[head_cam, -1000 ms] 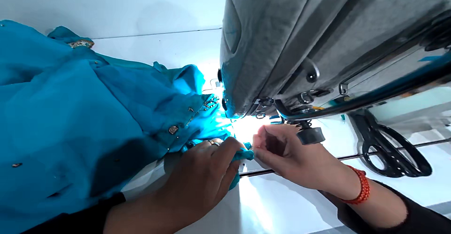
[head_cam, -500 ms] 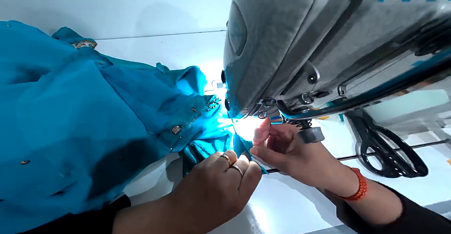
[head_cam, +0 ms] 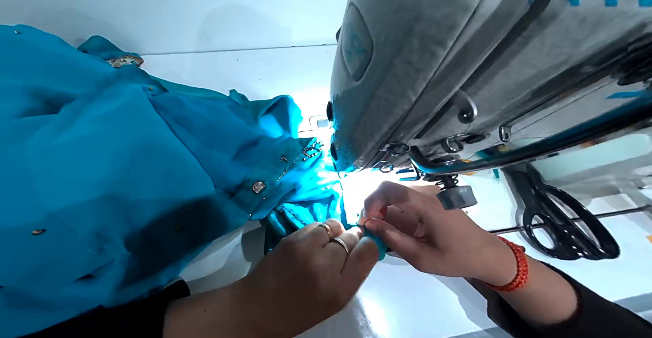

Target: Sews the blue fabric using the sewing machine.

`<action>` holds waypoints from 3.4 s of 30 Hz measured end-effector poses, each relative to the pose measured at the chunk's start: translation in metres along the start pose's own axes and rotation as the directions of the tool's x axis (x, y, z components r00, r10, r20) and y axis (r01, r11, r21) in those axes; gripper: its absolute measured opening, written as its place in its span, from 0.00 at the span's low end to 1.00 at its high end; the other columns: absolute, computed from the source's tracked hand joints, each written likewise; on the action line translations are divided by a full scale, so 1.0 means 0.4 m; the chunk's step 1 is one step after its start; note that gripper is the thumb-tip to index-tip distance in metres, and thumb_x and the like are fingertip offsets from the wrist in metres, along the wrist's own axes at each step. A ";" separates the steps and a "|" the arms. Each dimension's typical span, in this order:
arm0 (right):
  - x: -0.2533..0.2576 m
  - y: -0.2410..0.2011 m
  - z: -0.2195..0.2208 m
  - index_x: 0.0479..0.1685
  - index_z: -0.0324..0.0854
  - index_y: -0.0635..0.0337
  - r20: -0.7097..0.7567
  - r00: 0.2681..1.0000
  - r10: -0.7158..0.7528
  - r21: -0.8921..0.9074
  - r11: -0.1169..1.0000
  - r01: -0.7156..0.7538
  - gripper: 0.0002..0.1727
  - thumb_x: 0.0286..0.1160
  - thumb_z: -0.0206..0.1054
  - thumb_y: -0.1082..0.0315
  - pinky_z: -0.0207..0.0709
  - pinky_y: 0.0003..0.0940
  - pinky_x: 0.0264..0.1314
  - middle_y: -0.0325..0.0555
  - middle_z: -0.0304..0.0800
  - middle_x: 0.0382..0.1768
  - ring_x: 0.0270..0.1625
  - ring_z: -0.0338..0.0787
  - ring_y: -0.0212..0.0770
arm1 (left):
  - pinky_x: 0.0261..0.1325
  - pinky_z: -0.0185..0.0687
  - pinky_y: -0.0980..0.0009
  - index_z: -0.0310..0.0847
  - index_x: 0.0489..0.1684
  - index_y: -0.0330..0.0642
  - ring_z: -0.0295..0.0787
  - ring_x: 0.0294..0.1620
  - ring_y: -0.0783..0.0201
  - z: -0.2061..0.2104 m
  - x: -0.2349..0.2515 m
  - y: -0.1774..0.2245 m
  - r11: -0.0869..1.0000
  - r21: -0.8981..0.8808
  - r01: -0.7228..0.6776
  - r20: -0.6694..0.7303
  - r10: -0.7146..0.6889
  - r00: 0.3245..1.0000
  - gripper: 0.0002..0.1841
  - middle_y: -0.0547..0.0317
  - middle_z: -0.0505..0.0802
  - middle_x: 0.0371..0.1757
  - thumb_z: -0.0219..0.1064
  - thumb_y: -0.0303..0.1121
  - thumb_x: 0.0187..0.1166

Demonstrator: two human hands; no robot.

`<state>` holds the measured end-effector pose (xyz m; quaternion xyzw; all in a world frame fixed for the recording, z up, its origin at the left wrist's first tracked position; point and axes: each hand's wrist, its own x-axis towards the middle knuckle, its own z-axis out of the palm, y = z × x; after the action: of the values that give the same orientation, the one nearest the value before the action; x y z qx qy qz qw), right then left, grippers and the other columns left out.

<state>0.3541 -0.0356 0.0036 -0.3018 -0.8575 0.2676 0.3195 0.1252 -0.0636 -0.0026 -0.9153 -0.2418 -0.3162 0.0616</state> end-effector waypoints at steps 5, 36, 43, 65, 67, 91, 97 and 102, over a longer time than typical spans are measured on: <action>-0.005 0.000 -0.001 0.45 0.79 0.55 0.022 1.000 0.011 -0.011 1.000 -0.010 0.07 0.72 0.60 0.70 0.72 0.11 0.27 0.29 0.82 0.28 0.24 0.76 0.15 | 0.43 0.80 0.78 0.81 0.47 0.45 0.87 0.38 0.64 0.001 -0.007 -0.019 0.994 -0.080 0.068 0.018 -0.067 0.998 0.05 0.60 0.91 0.35 0.61 0.30 0.82; -0.001 0.016 0.014 0.44 0.79 0.53 0.020 0.966 -0.257 -0.288 0.924 0.251 0.09 0.87 0.54 0.66 0.79 0.22 0.39 0.38 0.87 0.32 0.37 0.87 0.30 | 0.63 0.83 0.68 0.82 0.51 0.44 0.94 0.57 0.57 -0.019 -0.017 0.029 0.999 0.038 -0.009 0.104 0.005 0.995 0.11 0.54 0.97 0.51 0.52 0.27 0.85; -0.018 0.007 0.000 0.44 0.81 0.54 0.075 0.919 -0.388 -0.334 0.858 0.390 0.10 0.85 0.53 0.70 0.82 0.27 0.55 0.40 0.92 0.35 0.50 0.91 0.36 | 0.52 0.82 0.73 0.87 0.51 0.44 0.88 0.48 0.60 -0.016 -0.011 -0.007 0.976 -0.102 0.192 0.026 -0.191 0.981 0.14 0.57 0.92 0.42 0.55 0.38 0.87; -0.045 0.017 -0.001 0.49 0.91 0.55 0.036 0.973 -0.226 -0.258 0.939 0.227 0.17 0.81 0.53 0.67 0.78 0.21 0.62 0.42 0.95 0.53 0.58 0.90 0.31 | 0.57 0.81 0.68 0.93 0.52 0.46 0.90 0.56 0.59 -0.028 -0.021 -0.018 0.994 -0.044 0.099 0.149 -0.092 0.985 0.19 0.60 0.96 0.55 0.52 0.35 0.83; -0.046 0.016 0.001 0.48 0.92 0.54 0.036 0.970 -0.240 -0.289 0.927 0.240 0.18 0.80 0.53 0.67 0.77 0.23 0.64 0.40 0.96 0.53 0.61 0.89 0.32 | 0.55 0.81 0.67 0.93 0.52 0.47 0.90 0.56 0.59 -0.031 -0.020 -0.017 0.992 -0.041 0.117 0.162 -0.109 0.981 0.19 0.61 0.96 0.56 0.52 0.35 0.82; -0.031 0.028 0.007 0.46 0.93 0.48 -0.050 0.988 -0.143 -0.475 0.874 0.103 0.19 0.73 0.52 0.66 0.82 0.28 0.56 0.38 0.96 0.52 0.55 0.92 0.32 | 0.65 0.78 0.70 0.93 0.52 0.43 0.91 0.56 0.61 -0.026 0.009 -0.064 0.992 -0.045 0.120 0.222 -0.108 0.969 0.19 0.61 0.97 0.48 0.53 0.33 0.76; -0.031 0.028 0.009 0.50 0.93 0.48 -0.052 0.992 -0.117 -0.505 0.860 0.075 0.20 0.74 0.52 0.66 0.82 0.30 0.51 0.39 0.96 0.48 0.50 0.92 0.35 | 0.63 0.81 0.69 0.92 0.56 0.47 0.87 0.63 0.57 -0.019 0.005 -0.069 0.987 -0.028 0.156 0.245 -0.144 0.959 0.19 0.60 0.94 0.59 0.55 0.34 0.77; -0.022 0.027 0.012 0.50 0.93 0.50 -0.046 0.994 -0.099 -0.543 0.837 0.058 0.21 0.73 0.51 0.64 0.82 0.34 0.47 0.39 0.94 0.41 0.45 0.90 0.37 | 0.64 0.81 0.68 0.93 0.51 0.47 0.88 0.63 0.57 -0.009 0.007 -0.089 0.986 -0.017 0.163 0.233 -0.155 0.960 0.18 0.59 0.94 0.57 0.54 0.35 0.76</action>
<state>0.3599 -0.0355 -0.0097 -0.3538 -0.8977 -0.0095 0.2626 0.1079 -0.0322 0.0007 -0.9244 -0.3143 -0.2160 -0.0092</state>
